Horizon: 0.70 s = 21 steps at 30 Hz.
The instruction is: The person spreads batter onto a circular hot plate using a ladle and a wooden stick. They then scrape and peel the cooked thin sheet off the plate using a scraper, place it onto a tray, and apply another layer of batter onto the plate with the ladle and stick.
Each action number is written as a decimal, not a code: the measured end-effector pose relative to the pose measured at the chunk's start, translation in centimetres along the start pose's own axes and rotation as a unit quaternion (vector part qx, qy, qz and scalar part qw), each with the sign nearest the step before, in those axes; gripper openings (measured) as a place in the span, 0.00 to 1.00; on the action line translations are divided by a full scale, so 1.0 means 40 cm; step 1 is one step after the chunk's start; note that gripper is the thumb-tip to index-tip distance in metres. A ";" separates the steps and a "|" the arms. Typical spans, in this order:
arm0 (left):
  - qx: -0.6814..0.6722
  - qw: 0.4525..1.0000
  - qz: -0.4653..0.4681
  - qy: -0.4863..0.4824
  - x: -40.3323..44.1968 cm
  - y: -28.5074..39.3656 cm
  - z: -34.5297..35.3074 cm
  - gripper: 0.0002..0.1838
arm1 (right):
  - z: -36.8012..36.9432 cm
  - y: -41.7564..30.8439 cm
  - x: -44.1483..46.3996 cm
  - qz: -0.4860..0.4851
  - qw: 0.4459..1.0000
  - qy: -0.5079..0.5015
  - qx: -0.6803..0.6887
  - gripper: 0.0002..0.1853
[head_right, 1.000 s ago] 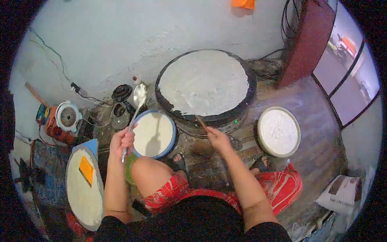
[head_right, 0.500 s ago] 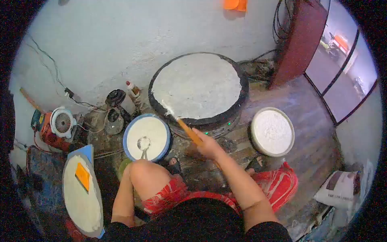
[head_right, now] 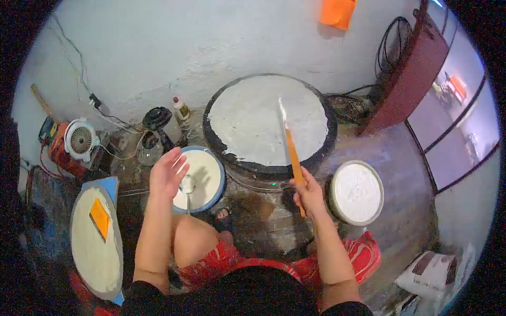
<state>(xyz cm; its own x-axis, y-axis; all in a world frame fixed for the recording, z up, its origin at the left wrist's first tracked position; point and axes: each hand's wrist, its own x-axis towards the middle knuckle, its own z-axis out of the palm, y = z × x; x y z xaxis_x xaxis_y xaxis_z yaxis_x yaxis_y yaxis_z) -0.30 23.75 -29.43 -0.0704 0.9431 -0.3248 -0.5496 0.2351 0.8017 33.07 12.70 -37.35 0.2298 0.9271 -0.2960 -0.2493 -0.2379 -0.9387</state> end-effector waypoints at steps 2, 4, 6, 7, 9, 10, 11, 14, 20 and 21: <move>-0.054 0.997 -0.009 -0.052 -0.013 -0.011 0.101 0.15 | 0.022 0.007 0.016 -0.003 1.000 0.000 -0.026 0.27; -0.070 0.995 -0.021 -0.062 -0.005 -0.049 0.160 0.16 | 0.037 -0.003 0.037 0.022 0.998 -0.006 -0.066 0.27; -0.076 0.993 -0.055 -0.077 0.012 -0.087 0.202 0.17 | 0.047 -0.017 0.067 0.015 0.997 -0.016 -0.072 0.27; -0.080 0.992 -0.054 -0.077 0.023 -0.106 0.209 0.17 | 0.057 -0.032 0.081 0.022 0.997 -0.017 -0.069 0.27; -0.074 0.990 -0.102 -0.071 0.039 -0.147 0.207 0.17 | 0.054 -0.029 0.129 0.016 0.996 -0.032 -0.076 0.27; -0.076 0.990 -0.101 -0.069 0.040 -0.156 0.209 0.17 | 0.054 -0.027 0.157 0.016 0.996 -0.034 -0.078 0.27; -0.056 0.989 -0.130 -0.049 0.037 -0.163 0.211 0.16 | 0.057 -0.031 0.186 0.017 0.995 -0.036 -0.092 0.27; -0.032 0.986 -0.160 -0.039 0.020 -0.170 0.221 0.15 | 0.083 -0.055 0.256 0.036 0.995 -0.047 -0.085 0.27; -0.023 0.985 -0.159 -0.061 0.018 -0.177 0.239 0.16 | 0.113 -0.056 0.417 0.046 0.992 -0.023 -0.118 0.26; -0.035 0.982 -0.176 -0.058 0.028 -0.183 0.238 0.16 | 0.113 -0.051 0.442 0.047 0.992 -0.027 -0.116 0.24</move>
<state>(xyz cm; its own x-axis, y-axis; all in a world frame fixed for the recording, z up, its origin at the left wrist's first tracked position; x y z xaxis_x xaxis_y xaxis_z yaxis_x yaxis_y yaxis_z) 11.56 25.32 -30.90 0.2279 0.8280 -0.5123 -0.5791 0.5382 0.6124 33.39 30.87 -39.88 0.1631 0.9103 -0.3805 -0.0429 -0.3787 -0.9245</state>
